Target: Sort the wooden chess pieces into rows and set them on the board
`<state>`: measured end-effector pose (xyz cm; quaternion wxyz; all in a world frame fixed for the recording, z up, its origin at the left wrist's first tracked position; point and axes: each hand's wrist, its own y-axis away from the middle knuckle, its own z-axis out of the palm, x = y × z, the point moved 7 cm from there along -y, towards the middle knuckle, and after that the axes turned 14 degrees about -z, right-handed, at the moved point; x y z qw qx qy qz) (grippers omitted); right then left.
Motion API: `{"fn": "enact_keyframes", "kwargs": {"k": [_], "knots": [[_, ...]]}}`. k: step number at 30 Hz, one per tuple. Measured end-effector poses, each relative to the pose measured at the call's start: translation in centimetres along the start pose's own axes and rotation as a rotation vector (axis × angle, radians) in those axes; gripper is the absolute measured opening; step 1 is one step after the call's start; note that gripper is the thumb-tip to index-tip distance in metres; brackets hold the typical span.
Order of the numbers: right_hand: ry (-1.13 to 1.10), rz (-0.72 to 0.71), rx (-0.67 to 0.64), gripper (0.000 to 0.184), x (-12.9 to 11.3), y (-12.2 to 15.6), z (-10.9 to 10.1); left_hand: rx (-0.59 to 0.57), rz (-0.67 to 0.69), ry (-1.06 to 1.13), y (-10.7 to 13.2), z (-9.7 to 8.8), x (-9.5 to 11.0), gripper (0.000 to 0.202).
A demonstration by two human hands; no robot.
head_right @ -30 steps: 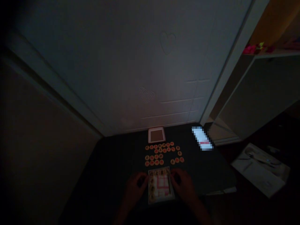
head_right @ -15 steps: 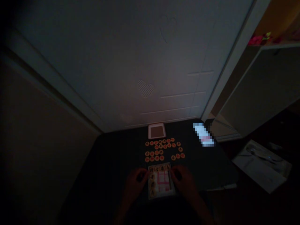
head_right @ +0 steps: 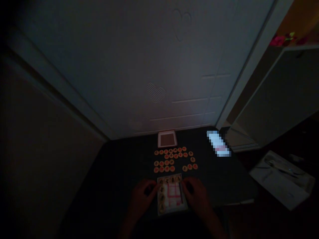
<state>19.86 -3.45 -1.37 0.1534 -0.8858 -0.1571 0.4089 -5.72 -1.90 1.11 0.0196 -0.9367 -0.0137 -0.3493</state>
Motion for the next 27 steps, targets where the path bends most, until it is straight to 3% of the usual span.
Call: {"fn": "enact_keyframes", "kwargs": {"k": [27], "knots": [[0.050, 0.007, -0.036, 0.023, 0.00, -0.28, -0.18, 0.017, -0.008, 0.029, -0.39, 0.23, -0.31, 0.024]]}}
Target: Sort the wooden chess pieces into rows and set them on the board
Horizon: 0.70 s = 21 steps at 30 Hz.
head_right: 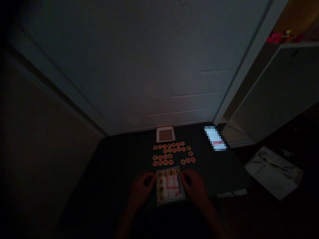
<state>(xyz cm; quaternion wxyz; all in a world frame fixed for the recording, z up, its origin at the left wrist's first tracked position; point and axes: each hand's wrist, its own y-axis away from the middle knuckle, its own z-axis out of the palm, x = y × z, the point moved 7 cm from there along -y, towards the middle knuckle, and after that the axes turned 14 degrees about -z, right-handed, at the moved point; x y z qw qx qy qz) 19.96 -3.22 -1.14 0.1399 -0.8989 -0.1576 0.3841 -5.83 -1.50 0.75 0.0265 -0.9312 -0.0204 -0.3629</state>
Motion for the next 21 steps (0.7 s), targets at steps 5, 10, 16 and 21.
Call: {"fn": "enact_keyframes", "kwargs": {"k": [5, 10, 16, 21], "knots": [[-0.005, -0.012, 0.007, 0.022, -0.21, -0.22, -0.19, -0.011, 0.005, -0.001, -0.13, 0.14, 0.10, 0.025], [-0.009, -0.024, 0.026, 0.022, -0.37, -0.32, -0.44, 0.003, 0.011, -0.003, -0.10, 0.03, 0.13, 0.024], [0.002, -0.021, 0.033, 0.022, -0.26, -0.29, -0.52, 0.000, 0.002, -0.017, -0.16, 0.19, -0.01, 0.024], [-0.029, -0.024, 0.029, 0.024, 0.04, -0.19, -0.25, 0.001, -0.008, -0.030, -0.19, 0.15, 0.00, 0.027]]}}
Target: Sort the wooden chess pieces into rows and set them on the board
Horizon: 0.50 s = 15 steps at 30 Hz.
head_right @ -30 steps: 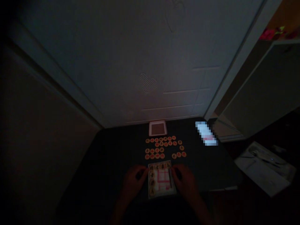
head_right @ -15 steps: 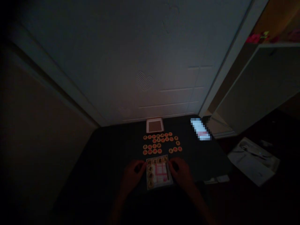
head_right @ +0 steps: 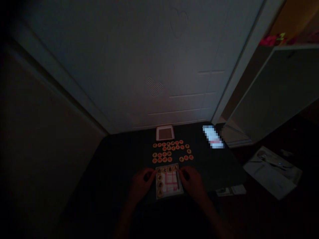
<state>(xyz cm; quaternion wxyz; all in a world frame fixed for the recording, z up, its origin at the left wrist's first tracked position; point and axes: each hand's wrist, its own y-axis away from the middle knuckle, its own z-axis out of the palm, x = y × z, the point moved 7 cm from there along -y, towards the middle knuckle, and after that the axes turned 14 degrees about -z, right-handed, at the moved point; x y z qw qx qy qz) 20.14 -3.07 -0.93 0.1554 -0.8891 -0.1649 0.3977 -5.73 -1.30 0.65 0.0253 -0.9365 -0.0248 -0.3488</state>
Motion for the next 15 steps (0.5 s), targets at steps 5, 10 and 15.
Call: {"fn": "enact_keyframes", "kwargs": {"k": [5, 10, 15], "knots": [[-0.015, -0.007, -0.009, 0.024, -0.05, 0.08, 0.07, 0.010, -0.002, 0.015, 0.04, -0.38, 0.31, 0.026], [-0.008, -0.002, -0.024, 0.026, 0.13, 0.23, 0.31, 0.007, -0.017, 0.011, 0.04, -0.31, 0.17, 0.025], [-0.004, 0.011, -0.044, 0.028, 0.21, 0.39, 0.53, 0.005, -0.021, -0.008, 0.17, -0.24, -0.01, 0.023]]}}
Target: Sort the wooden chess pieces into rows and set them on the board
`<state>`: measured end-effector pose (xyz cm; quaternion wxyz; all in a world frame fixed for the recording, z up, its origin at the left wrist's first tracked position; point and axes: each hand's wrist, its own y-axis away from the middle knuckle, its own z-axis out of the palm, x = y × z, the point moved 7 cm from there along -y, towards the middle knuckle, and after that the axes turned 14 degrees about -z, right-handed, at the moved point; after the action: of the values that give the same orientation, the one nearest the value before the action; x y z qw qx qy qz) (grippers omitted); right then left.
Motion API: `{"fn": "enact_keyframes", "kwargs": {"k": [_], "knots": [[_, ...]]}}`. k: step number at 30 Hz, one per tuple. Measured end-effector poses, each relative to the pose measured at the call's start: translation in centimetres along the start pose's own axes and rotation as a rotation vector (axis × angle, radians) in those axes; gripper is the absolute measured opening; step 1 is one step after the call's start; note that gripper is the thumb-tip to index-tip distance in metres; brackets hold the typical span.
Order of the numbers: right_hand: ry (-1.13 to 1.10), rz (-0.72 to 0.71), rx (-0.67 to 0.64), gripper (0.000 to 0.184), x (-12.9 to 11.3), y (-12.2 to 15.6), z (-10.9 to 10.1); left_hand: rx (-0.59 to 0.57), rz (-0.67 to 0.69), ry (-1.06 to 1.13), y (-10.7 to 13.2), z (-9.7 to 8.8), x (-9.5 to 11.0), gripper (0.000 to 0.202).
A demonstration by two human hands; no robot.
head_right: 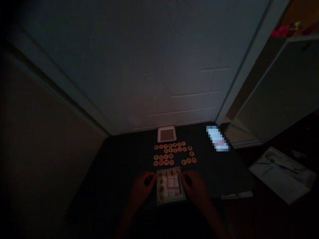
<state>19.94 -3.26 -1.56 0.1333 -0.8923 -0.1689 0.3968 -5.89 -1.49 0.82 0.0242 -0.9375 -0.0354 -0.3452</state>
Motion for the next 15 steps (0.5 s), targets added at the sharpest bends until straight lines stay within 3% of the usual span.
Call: {"fn": "enact_keyframes", "kwargs": {"k": [15], "knots": [[0.023, 0.007, 0.016, 0.028, -0.51, 0.15, -0.34, 0.001, -0.003, 0.002, 0.00, -0.18, 0.07, 0.024]]}}
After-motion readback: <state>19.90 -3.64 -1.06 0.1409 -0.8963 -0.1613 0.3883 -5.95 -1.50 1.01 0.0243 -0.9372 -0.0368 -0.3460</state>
